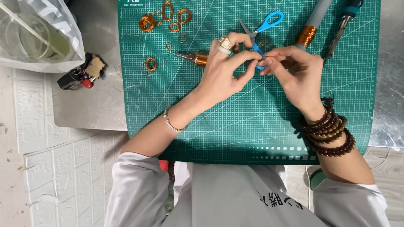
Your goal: Assembling small copper components and twisting thin wires on a cutting mat using scissors
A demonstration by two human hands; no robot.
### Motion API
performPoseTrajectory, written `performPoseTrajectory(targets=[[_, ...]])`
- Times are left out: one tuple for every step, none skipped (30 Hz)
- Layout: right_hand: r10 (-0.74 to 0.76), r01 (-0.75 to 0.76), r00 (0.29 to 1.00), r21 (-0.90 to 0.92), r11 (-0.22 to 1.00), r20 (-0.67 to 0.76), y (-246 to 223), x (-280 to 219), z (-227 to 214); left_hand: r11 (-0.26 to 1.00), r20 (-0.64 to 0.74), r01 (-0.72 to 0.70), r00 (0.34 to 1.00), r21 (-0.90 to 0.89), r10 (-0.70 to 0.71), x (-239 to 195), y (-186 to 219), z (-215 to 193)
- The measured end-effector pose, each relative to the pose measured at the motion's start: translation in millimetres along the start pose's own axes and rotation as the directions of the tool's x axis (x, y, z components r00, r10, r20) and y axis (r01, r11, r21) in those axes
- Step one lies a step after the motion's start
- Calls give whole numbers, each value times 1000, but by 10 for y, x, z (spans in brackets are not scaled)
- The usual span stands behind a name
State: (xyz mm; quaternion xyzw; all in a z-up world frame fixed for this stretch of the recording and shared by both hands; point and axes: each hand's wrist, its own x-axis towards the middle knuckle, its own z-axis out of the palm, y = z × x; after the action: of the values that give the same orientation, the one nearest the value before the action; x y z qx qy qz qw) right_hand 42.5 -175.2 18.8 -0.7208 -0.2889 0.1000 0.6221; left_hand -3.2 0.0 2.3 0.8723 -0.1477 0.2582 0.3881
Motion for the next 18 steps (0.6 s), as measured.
performPoseTrajectory(targets=[[2,-2,1000,0,1000,1,8,-2,1,1000,0,2,1000,0,-2,-8,6,4],[-11,10,1000,17,1000,3,16,2,0,1000,2,20,1000,-5,-20,-10,9,8],[-23,23,1000,33,999,5,23,6,-1,999,3,38,999,-10,-38,-10,12,12],[-23,23,1000,33,999,5,20,7,-1,999,3,38,999,-10,-38,-11,10,23],[-20,20,1000,31,999,6,17,8,0,995,7,76,997,-63,-76,-12,8,35],[-16,16,1000,30,999,8,15,5,2,987,13,116,993,-115,-115,-19,8,47],[-14,14,1000,30,999,10,16,-2,3,986,13,118,993,-115,-117,-21,2,62],[3,-4,1000,49,999,12,17,-2,4,976,-8,139,990,-165,-142,-18,-7,75],[21,-22,1000,68,997,14,18,-1,4,964,-27,159,985,-215,-168,-14,-16,88],[23,-24,1000,68,997,16,19,-9,7,963,-27,161,985,-215,-171,-15,-10,89],[34,-35,999,50,998,16,17,-16,9,957,-24,178,982,-231,-188,-15,-2,88],[40,-40,999,32,999,15,15,-7,9,951,-23,190,979,-245,-202,0,-2,83],[37,-37,999,32,999,16,23,-7,10,952,-25,188,979,-243,-200,-36,-31,118],[-59,59,998,-64,996,3,32,18,7,945,-23,159,985,-288,-172,-47,-73,148],[-154,152,988,-161,975,0,34,44,3,935,-21,129,989,-331,-144,-53,-111,174],[-172,170,985,-163,972,-1,63,51,-10,939,-31,113,991,-324,-130,-45,-94,152],[-188,187,982,-215,959,14,94,57,-24,938,-1,143,989,-316,-151,-40,-78,133],[-189,190,982,-264,946,29,127,13,-35,932,36,185,983,-312,-183,-78,-37,129]])
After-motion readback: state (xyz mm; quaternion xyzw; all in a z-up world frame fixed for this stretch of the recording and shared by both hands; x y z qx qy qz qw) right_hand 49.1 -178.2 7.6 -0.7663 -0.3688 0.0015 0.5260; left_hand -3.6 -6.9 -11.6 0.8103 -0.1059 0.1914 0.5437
